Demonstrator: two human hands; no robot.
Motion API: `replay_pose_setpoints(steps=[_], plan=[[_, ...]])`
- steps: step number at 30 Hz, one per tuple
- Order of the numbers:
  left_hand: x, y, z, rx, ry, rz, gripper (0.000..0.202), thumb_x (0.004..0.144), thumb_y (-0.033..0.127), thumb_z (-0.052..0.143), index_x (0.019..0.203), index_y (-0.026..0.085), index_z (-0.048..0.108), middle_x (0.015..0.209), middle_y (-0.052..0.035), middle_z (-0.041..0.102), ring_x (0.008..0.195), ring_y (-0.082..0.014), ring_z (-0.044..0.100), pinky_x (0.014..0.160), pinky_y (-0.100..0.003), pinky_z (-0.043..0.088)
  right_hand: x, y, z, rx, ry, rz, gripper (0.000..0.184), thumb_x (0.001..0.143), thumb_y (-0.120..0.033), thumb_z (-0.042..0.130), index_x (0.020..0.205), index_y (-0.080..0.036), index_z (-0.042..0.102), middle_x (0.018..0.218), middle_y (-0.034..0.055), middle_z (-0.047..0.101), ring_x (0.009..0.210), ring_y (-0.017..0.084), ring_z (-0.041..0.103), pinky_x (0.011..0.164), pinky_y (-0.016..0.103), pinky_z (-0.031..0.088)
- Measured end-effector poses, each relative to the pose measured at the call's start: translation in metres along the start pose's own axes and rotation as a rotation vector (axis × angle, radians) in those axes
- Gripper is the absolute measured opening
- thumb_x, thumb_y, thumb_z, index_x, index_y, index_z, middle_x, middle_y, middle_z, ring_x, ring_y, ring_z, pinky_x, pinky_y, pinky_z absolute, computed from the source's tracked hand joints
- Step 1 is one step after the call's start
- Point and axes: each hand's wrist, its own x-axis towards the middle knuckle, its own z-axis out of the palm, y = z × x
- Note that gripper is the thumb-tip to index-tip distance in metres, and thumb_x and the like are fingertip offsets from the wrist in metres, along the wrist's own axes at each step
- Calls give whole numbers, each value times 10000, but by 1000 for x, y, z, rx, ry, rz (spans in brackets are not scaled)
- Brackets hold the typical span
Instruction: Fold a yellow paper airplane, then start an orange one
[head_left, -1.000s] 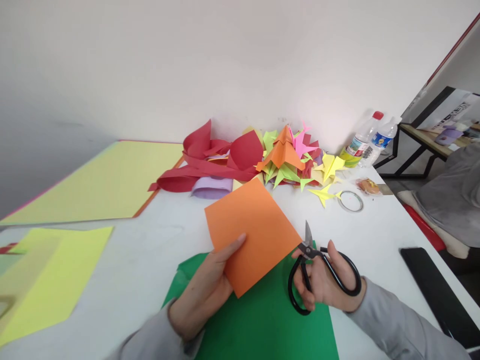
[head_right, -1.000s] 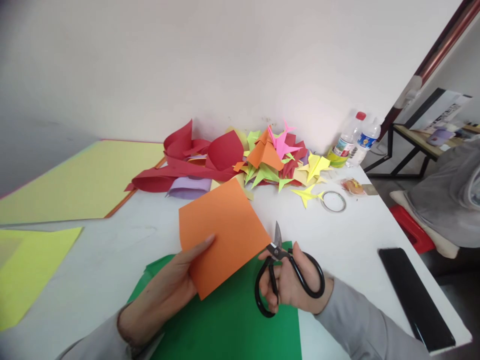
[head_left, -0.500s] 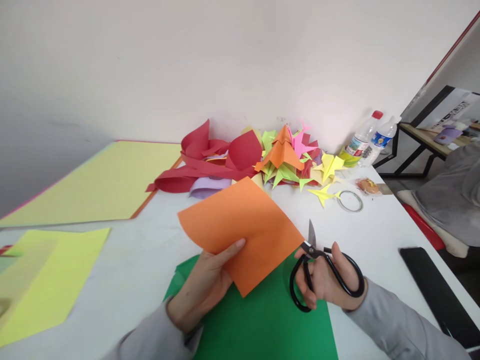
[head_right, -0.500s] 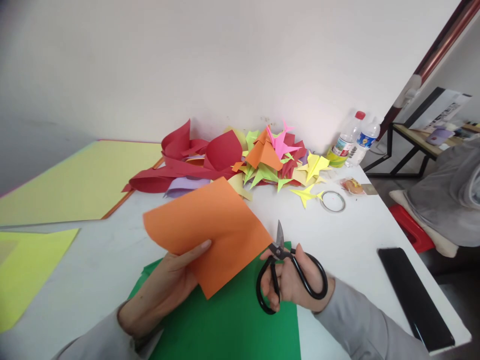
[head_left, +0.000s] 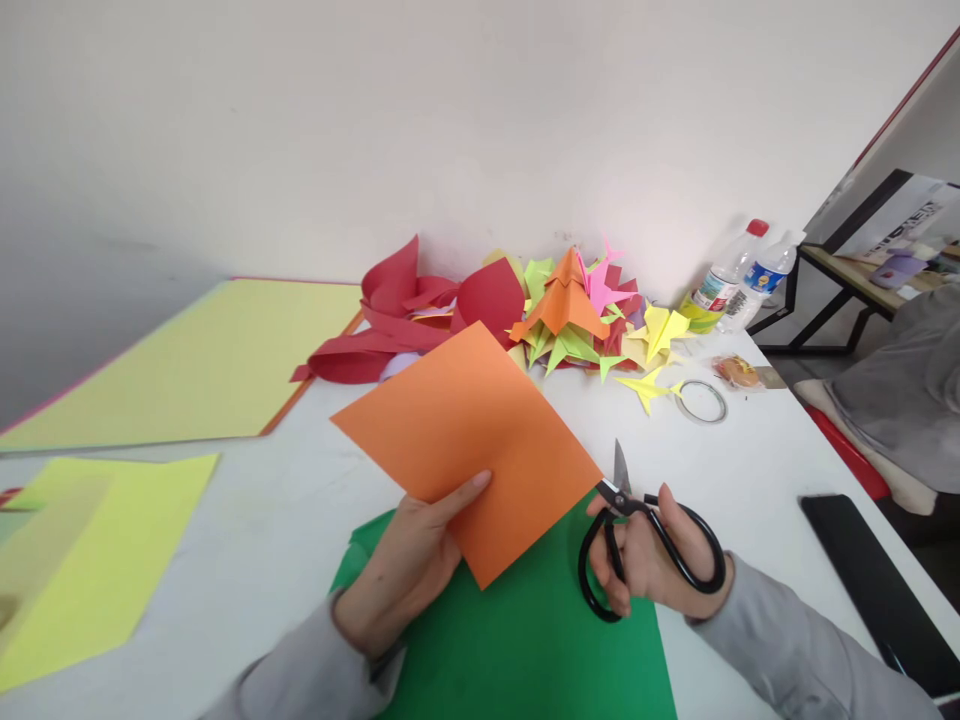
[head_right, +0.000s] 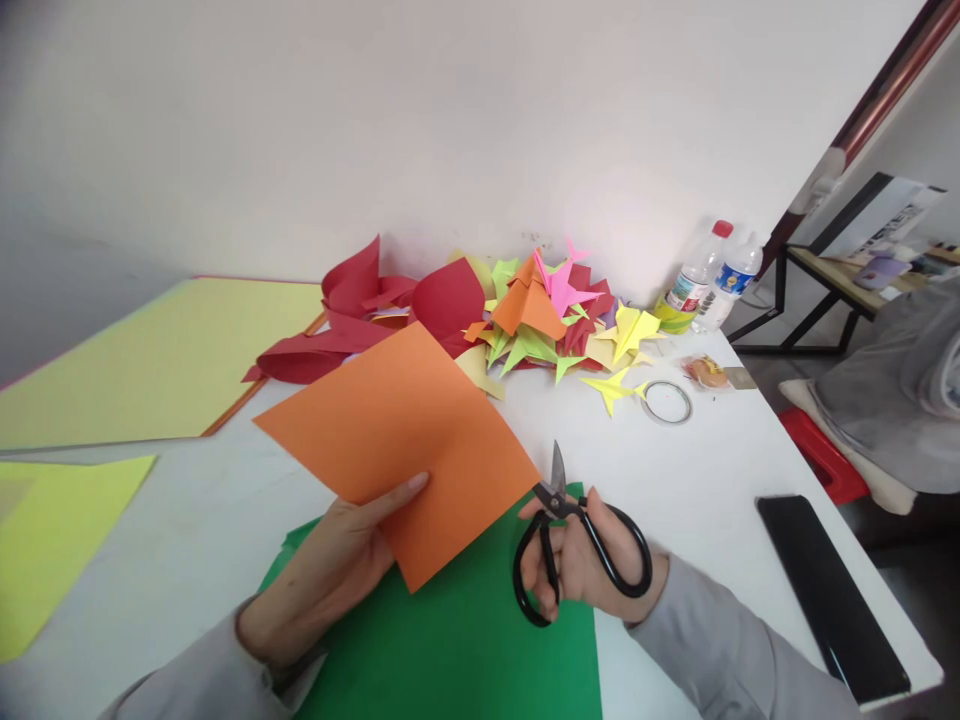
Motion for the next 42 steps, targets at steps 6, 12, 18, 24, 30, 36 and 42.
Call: replay_pose_setpoints(steps=[6,12,18,24,30,36,42], plan=[[-1,1,1,-4,-22,-25,551,723,93,762,1244,216,632,1300,-87,658,1138,-283,656,892,-338,616,0,1,0,-21,-7,34,826,797,-847,370,1271,-182,501,794,51,666,552,159,578,539,305,434],[-1,1,0,-8,-42,-40,517,733,79,747,1222,209,642,1266,-88,679,1117,-278,668,907,-340,609,-1,1,1,6,-17,25,813,774,-843,433,1229,-175,526,770,48,667,550,153,580,532,302,445],[-2,4,1,5,-25,-50,464,729,45,729,1166,189,664,1187,-93,714,1085,-280,685,917,-360,606,0,1,2,-47,-7,-26,804,768,-850,432,1186,-172,538,769,64,672,528,152,572,510,294,439],[-2,5,3,19,-30,-48,463,748,52,716,1189,180,650,1224,-103,696,1081,-278,686,902,-355,612,-1,0,4,-35,-30,-49,753,766,-846,444,1110,-186,555,753,50,670,512,146,567,506,286,448],[-1,5,3,16,-38,-34,515,756,73,721,1248,194,625,1260,-100,680,1104,-277,676,903,-348,613,1,2,4,14,-76,-112,738,824,-812,390,1145,-166,548,730,35,631,495,133,522,483,285,436],[2,5,-1,25,-52,-25,530,738,81,742,1244,197,631,1249,-104,686,1120,-283,669,944,-355,593,1,3,3,16,-59,-96,773,799,-845,356,1122,-170,548,683,9,588,474,120,489,459,275,419],[1,7,0,32,-48,-26,528,741,70,731,1244,197,632,1224,-105,699,1111,-284,674,950,-359,589,0,2,3,19,-63,-87,795,787,-862,327,1114,-173,554,660,-7,564,452,110,470,434,261,407]])
